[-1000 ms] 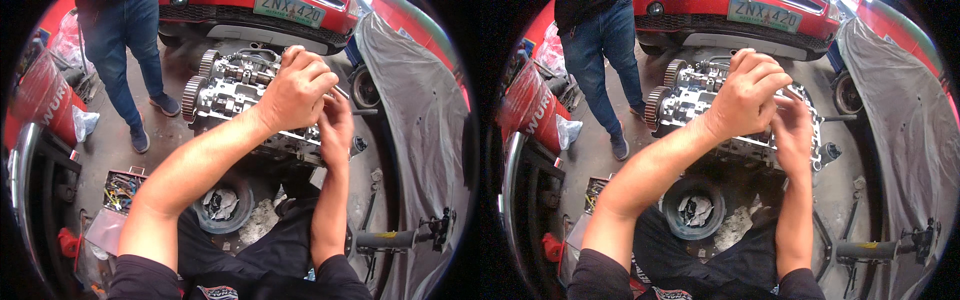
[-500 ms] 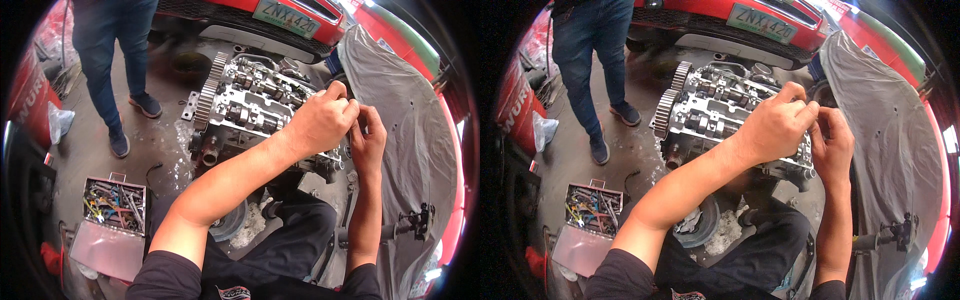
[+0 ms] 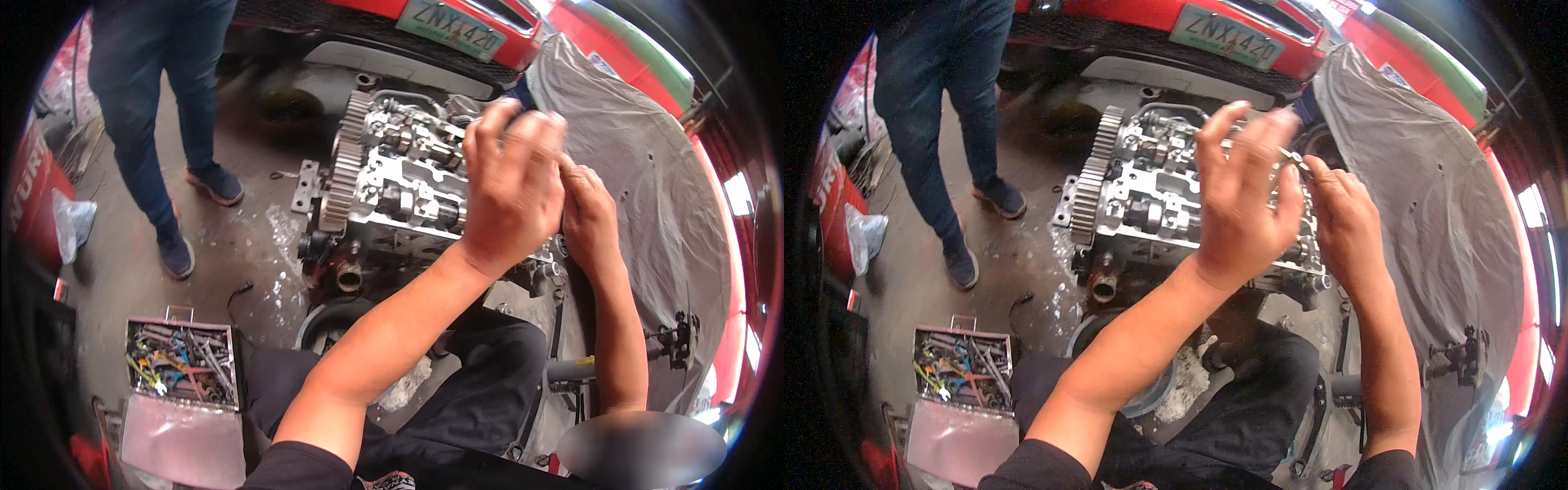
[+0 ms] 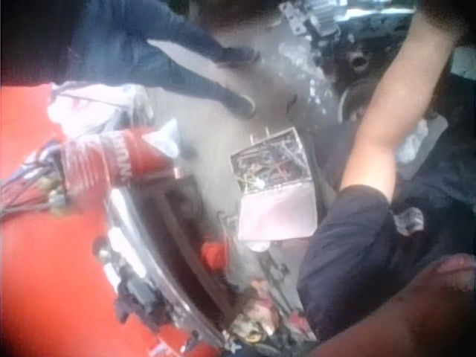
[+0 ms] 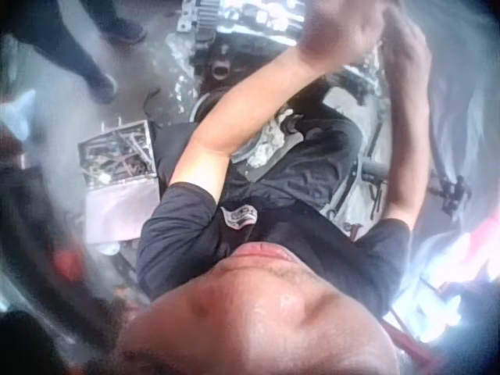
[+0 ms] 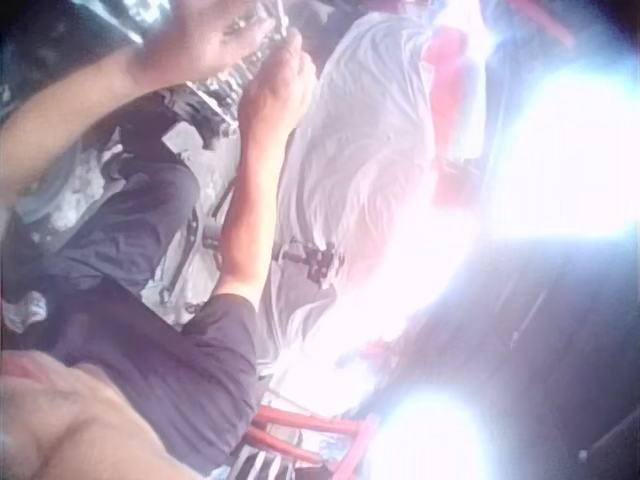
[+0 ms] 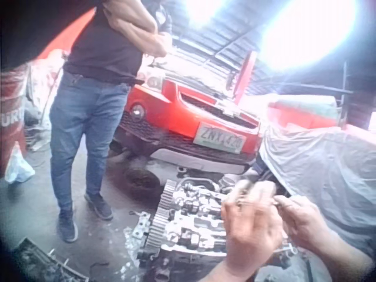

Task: The person is assembling a car engine, specifically tightening bolts on the cylinder head using a wrench. The person works methodically across the engine block, securing various components.

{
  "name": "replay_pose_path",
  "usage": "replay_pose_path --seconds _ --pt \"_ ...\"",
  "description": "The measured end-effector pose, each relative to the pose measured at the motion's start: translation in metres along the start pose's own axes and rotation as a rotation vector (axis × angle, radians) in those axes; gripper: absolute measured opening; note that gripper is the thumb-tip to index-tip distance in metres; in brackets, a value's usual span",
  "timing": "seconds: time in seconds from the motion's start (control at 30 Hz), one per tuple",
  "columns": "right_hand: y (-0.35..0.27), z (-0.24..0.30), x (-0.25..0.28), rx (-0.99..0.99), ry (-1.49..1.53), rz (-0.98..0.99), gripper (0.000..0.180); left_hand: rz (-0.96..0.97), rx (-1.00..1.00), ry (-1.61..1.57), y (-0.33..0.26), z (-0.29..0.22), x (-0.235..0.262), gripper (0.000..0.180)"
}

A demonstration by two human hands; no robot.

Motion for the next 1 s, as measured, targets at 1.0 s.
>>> replay_pose_path --seconds 1.0 --pt "0.027 0.018 0.014 -0.358 -0.077 0.501 0.023 0.756 0.908 -1.059 -0.054 0.055 -0.077 0.034"
Point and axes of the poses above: each hand's wrist, its own y-axis towards the middle knuckle, its own x-axis out of the back of the hand, z = x × y, the point moved 7 cm from there along y, towards the middle knuckle, and after that the axes turned 10 degrees about y, right-handed, at the moved point
